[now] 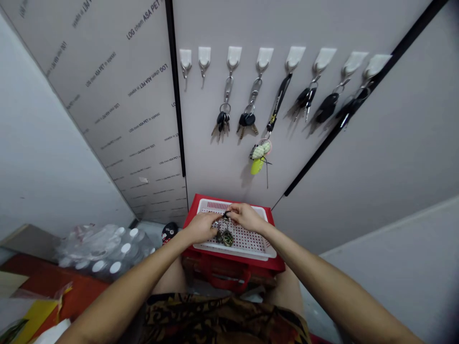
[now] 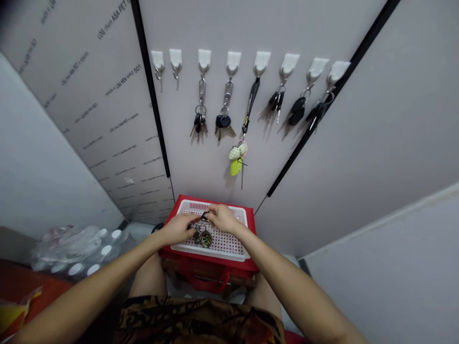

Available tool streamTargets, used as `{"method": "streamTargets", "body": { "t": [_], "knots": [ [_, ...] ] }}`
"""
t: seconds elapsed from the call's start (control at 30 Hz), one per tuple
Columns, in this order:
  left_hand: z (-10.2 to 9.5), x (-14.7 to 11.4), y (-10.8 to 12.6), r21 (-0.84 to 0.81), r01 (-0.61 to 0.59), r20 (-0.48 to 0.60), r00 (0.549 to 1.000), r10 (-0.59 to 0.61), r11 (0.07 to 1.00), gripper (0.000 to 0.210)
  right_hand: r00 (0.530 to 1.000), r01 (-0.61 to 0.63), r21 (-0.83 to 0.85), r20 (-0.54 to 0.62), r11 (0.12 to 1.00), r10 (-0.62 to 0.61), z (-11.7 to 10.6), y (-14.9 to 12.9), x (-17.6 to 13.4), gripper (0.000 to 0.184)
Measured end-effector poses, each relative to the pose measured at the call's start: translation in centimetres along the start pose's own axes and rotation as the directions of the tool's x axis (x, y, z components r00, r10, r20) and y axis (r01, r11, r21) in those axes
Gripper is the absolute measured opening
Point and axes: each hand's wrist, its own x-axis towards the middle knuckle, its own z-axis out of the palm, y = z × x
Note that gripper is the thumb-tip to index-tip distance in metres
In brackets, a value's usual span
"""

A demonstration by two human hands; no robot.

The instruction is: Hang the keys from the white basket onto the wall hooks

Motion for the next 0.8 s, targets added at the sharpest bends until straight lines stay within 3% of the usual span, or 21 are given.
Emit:
{"method": "streamTargets", "body": {
  "t": [0.1,0.2,0.33,0.4,0.63,0.8],
  "knots": [
    [0.2,0.2,0.2,-0.034,0.023,0.031,0.999,-0.022,0.999,0.023,0.997,0.033,0.071,-0.074,0.997,-0.028,-0.6,-1.3,0.3,0.010],
    [0.4,0.5,0.2,-0.208,0.071,-0.019,0.997,-0.076,0.976,0.018,0.995,0.000,0.220,-0.096,0.975,0.022,-0.9,-2.3,0.1,0.010],
    [0.2,1.5,0.4,-0.566,0.077,-0.113,0.979,-0.170,0.820,0.021,0.994,-0.001,0.362,-0.100,0.932,0.041,-0.9,-2.9,-0.5,0.011],
    [0.0,2.0,0.8,-0.646,0.075,-0.132,0.969,-0.209,0.759,0.022,0.993,0.015,0.387,-0.112,0.922,0.031,-0.9,-3.1,-0.6,0.011],
    [-1.3,2.2,1.8,-0.451,0.048,-0.296,0.934,-0.200,0.891,0.015,0.971,0.006,0.410,-0.219,0.912,0.092,-1.0,-3.0,-0.1,0.015],
    [-4.6,2.5,1.9,-0.471,0.046,-0.287,0.937,-0.202,0.881,0.017,0.955,0.039,0.162,-0.298,0.986,0.011,-2.4,-2.2,0.4,0.016]
  ]
}}
